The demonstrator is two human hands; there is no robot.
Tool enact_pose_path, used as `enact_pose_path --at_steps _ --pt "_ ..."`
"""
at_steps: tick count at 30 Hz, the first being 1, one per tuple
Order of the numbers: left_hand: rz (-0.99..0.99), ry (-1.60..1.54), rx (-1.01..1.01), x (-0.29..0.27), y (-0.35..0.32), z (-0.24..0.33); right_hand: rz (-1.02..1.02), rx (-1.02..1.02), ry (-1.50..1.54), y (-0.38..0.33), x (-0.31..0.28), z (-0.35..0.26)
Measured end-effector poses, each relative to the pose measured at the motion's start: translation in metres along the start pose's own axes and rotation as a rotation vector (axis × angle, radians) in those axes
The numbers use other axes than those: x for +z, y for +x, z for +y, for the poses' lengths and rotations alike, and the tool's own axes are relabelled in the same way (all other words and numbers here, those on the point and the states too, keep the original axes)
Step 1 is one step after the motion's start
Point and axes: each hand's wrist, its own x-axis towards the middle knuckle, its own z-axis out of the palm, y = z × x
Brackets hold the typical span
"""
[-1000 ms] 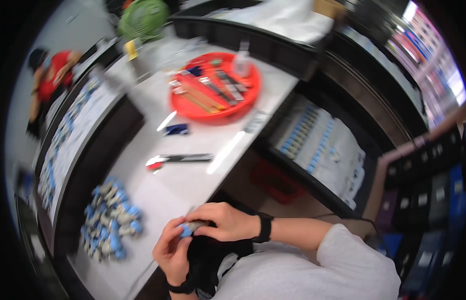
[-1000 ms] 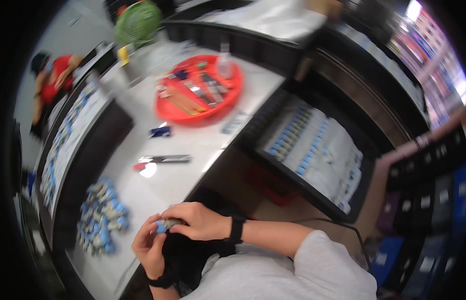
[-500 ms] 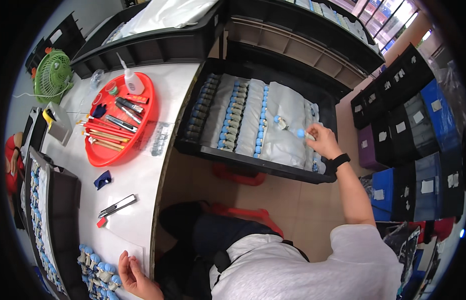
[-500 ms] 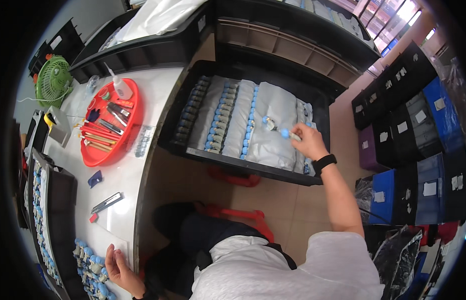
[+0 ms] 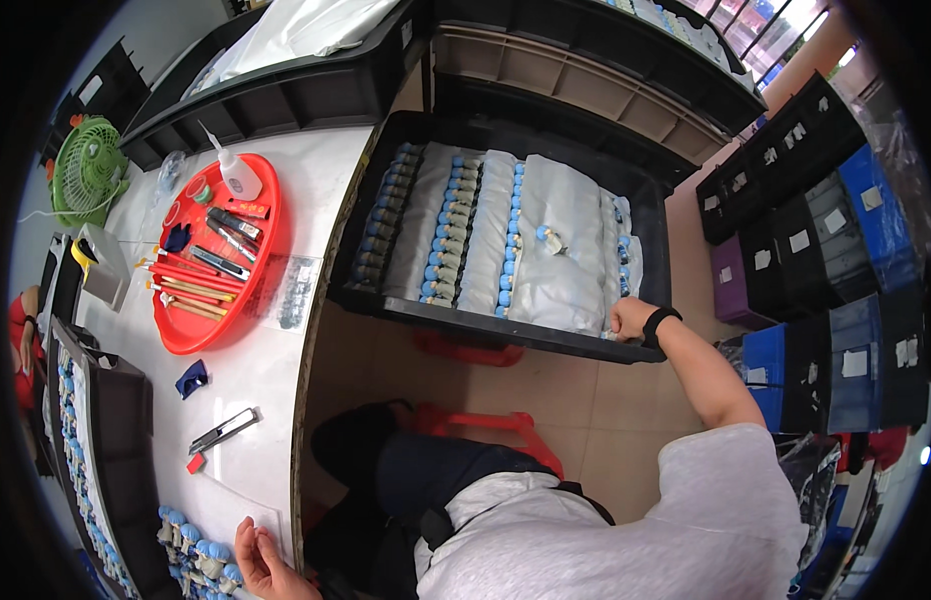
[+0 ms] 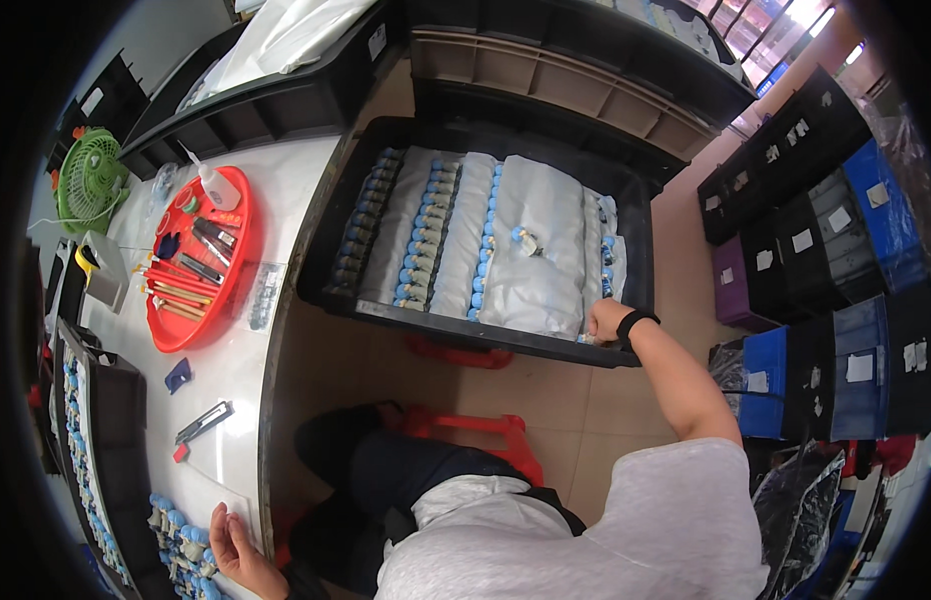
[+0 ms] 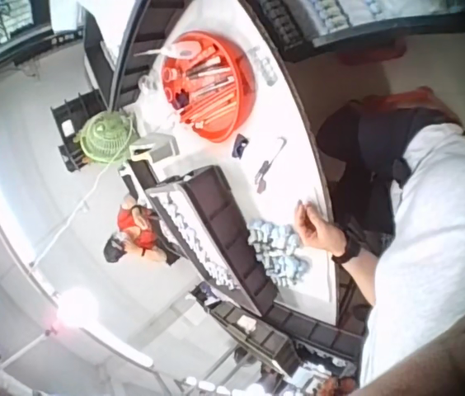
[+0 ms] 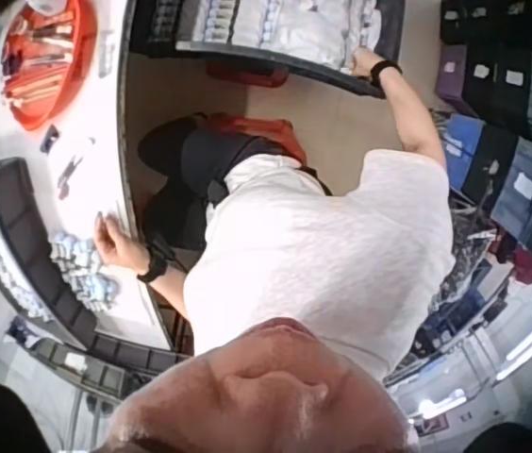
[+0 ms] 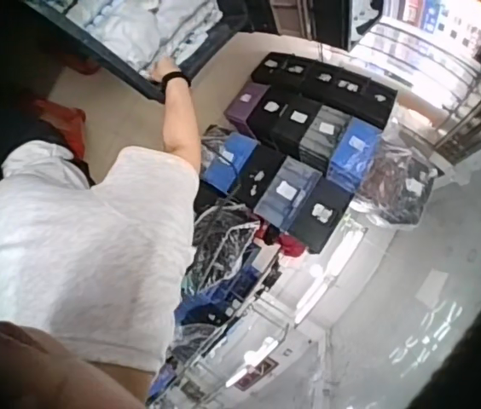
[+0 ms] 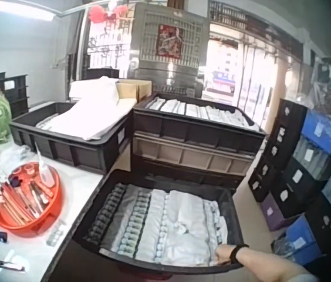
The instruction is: The person repeatedly picks up small blue and white figurines from a tray, inspects them, and places them into a drawer. The person handles the figurines one at a time, rotating them in their hands before placing them in the drawer.
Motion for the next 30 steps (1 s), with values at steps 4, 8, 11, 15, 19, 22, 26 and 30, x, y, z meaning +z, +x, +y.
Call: enact_pose_path --at_steps 4,8,11,15,19,22,26,30 --pt "-0.003 -0.002 0.026 0.002 -0.001 -0.002 -0.05 -0.013 0.173 0.006 0.009 0.016" --pt "-0.002 -0.015 0.031 0.004 -0.002 -0.005 -0.048 -0.02 0.154 0.011 0.013 0.016" --pt "-0.056 0.067 0.055 -0.002 -0.002 -0.008 -0.079 0.003 0.202 0.019 0.012 0.015" --pt "0.032 0.01 0.013 0.003 -0.005 -0.002 -0.06 -0.13 0.061 0.03 0.015 0.021" --pt "-0.016 -0.091 0.073 0.005 0.002 -0.003 -0.065 -0.33 -0.369 0.042 0.019 0.045" --pt "-0.06 0.007 0.155 -0.003 0.001 0.005 0.273 -0.14 -0.427 0.043 -0.003 0.005" --pt "-0.067 0.174 0.264 -0.035 -0.006 0.023 0.308 -0.505 0.24 0.004 -0.04 -0.141" --pt "0.061 0.597 0.325 -0.059 -0.004 0.034 0.231 -0.905 0.42 -0.051 -0.041 -0.283"
